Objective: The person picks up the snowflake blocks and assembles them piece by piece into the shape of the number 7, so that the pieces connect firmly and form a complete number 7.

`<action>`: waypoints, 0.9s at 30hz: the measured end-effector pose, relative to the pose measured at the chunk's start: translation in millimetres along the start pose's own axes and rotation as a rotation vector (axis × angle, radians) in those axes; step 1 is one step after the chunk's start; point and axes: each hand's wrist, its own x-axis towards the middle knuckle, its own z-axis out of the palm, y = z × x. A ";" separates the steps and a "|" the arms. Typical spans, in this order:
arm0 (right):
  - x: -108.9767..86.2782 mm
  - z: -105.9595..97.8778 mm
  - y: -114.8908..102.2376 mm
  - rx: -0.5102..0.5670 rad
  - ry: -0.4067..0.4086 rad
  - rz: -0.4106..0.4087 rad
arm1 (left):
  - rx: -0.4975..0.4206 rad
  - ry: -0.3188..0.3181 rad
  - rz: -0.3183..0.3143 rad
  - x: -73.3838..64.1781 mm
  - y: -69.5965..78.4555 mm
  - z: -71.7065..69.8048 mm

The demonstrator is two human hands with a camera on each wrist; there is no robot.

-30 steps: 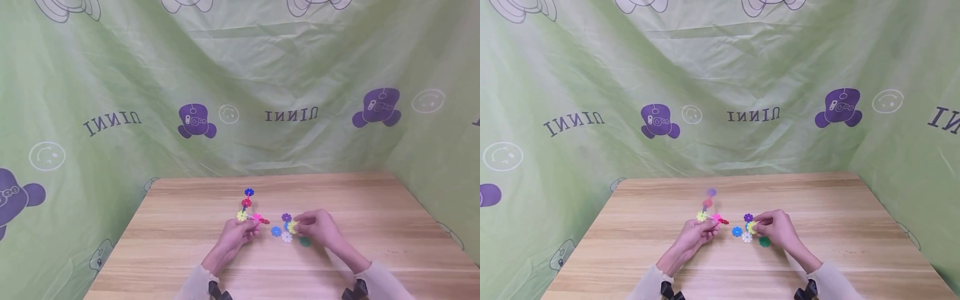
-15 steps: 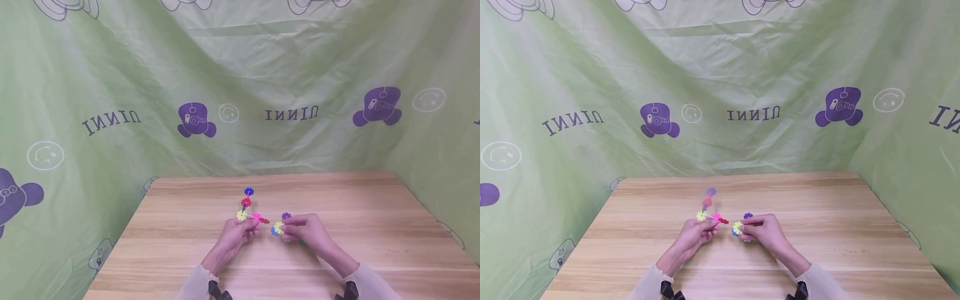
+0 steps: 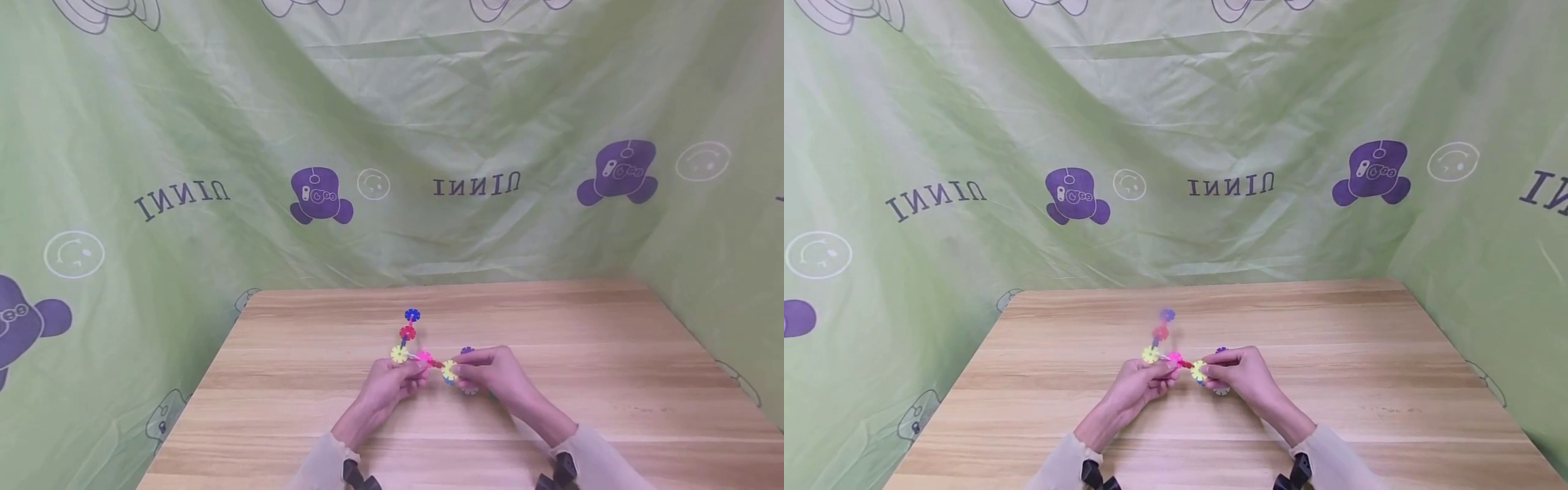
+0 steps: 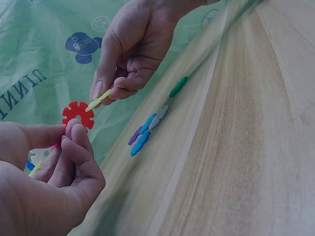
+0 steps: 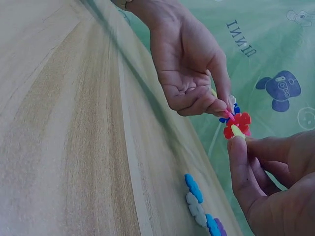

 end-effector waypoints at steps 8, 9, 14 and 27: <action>2.2 4.1 -2.2 -0.026 0.000 0.004 | 0.009 0.007 0.008 -2.6 1.5 0.9; 2.5 4.8 -2.2 -0.028 0.001 0.005 | 0.005 0.010 0.004 -2.7 1.7 0.5; 3.6 7.5 0.6 -0.014 -0.007 0.005 | -0.014 0.012 -0.004 -1.9 1.0 -1.8; 5.5 14.0 -1.5 0.105 -0.009 -0.004 | 0.011 -0.072 0.002 -1.9 -0.5 -1.3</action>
